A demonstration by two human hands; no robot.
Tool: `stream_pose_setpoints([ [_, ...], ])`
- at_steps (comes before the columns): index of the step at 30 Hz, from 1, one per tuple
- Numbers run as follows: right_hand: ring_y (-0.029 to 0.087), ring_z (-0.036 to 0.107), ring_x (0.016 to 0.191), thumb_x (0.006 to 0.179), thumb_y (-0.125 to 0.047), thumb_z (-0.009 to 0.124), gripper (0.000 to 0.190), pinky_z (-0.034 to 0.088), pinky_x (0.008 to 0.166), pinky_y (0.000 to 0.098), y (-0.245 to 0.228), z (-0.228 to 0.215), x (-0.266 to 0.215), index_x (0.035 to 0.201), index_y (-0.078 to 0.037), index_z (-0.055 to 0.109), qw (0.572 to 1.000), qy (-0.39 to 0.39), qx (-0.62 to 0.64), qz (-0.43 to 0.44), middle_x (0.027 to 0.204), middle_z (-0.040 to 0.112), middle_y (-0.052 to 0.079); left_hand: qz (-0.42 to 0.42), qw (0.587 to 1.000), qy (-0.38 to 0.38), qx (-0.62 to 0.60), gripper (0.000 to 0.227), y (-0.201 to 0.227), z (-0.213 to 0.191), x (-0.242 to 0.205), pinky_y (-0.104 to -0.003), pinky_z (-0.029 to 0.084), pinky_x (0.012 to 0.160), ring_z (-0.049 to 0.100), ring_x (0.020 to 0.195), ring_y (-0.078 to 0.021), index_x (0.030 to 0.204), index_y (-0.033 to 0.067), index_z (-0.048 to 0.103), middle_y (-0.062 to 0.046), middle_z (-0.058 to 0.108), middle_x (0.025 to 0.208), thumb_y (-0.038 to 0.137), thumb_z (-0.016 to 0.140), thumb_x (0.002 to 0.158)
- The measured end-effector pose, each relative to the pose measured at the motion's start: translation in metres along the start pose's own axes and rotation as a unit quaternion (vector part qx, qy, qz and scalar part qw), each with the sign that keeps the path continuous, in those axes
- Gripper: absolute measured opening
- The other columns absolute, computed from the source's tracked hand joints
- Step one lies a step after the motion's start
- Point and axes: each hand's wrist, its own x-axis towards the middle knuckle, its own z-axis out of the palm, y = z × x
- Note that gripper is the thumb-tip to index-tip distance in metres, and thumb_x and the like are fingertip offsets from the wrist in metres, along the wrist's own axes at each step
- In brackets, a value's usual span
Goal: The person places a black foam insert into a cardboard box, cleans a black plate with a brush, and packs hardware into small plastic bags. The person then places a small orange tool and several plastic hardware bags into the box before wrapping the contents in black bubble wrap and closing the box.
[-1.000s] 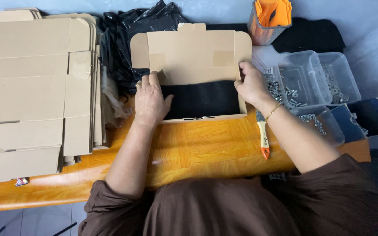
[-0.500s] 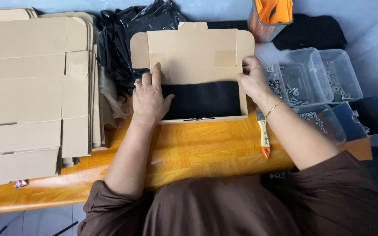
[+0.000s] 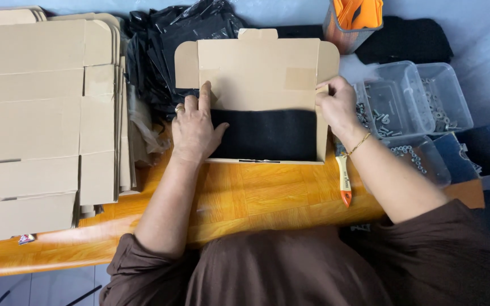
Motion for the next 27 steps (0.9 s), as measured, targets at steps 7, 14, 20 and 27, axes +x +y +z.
stream_pose_setpoints([
  [7, 0.037, 0.071, 0.106, 0.080, -0.017, 0.076, 0.030, 0.055, 0.091, 0.0482, -0.048, -0.012, -0.013, 0.107, -0.019, 0.067, 0.949, -0.096, -0.297, -0.031, 0.104, 0.074, 0.012, 0.001, 1.000, -0.012, 0.006, 0.111, 0.002, -0.003, -0.001, -0.048, 0.055, 0.094, 0.052, 0.128, -0.0456, 0.166, 0.0226, 0.011, -0.012, 0.047, 0.129, 0.060, 0.076, 0.085],
  [14, 0.041, 0.070, 0.107, 0.085, -0.023, 0.073, 0.029, 0.053, 0.095, 0.0526, -0.066, -0.007, -0.019, 0.110, -0.019, 0.060, 0.905, -0.160, -0.386, -0.074, 0.105, 0.073, 0.014, -0.002, 1.000, -0.005, -0.004, 0.110, 0.002, -0.007, -0.005, -0.047, 0.055, 0.094, 0.054, 0.126, -0.0441, 0.165, 0.0217, 0.012, -0.012, 0.048, 0.128, 0.058, 0.077, 0.084],
  [20, 0.042, 0.072, 0.095, 0.083, -0.012, 0.065, 0.020, 0.057, 0.083, 0.0539, -0.061, 0.004, -0.024, 0.102, -0.010, 0.061, 0.857, -0.114, -0.465, -0.190, 0.095, 0.072, 0.018, -0.009, 1.000, -0.008, -0.006, 0.111, 0.002, -0.006, -0.006, -0.047, 0.054, 0.093, 0.054, 0.126, -0.0440, 0.165, 0.0213, 0.011, -0.011, 0.047, 0.127, 0.058, 0.077, 0.084],
  [27, 0.036, 0.066, 0.101, 0.082, -0.013, 0.065, 0.023, 0.055, 0.086, 0.0474, -0.057, 0.009, -0.037, 0.104, -0.010, 0.067, 0.833, -0.114, -0.427, -0.332, 0.094, 0.069, 0.015, -0.003, 1.000, 0.004, -0.004, 0.111, 0.001, 0.002, -0.003, -0.046, 0.053, 0.092, 0.055, 0.122, -0.0420, 0.165, 0.0215, 0.013, -0.011, 0.047, 0.126, 0.059, 0.077, 0.083],
])
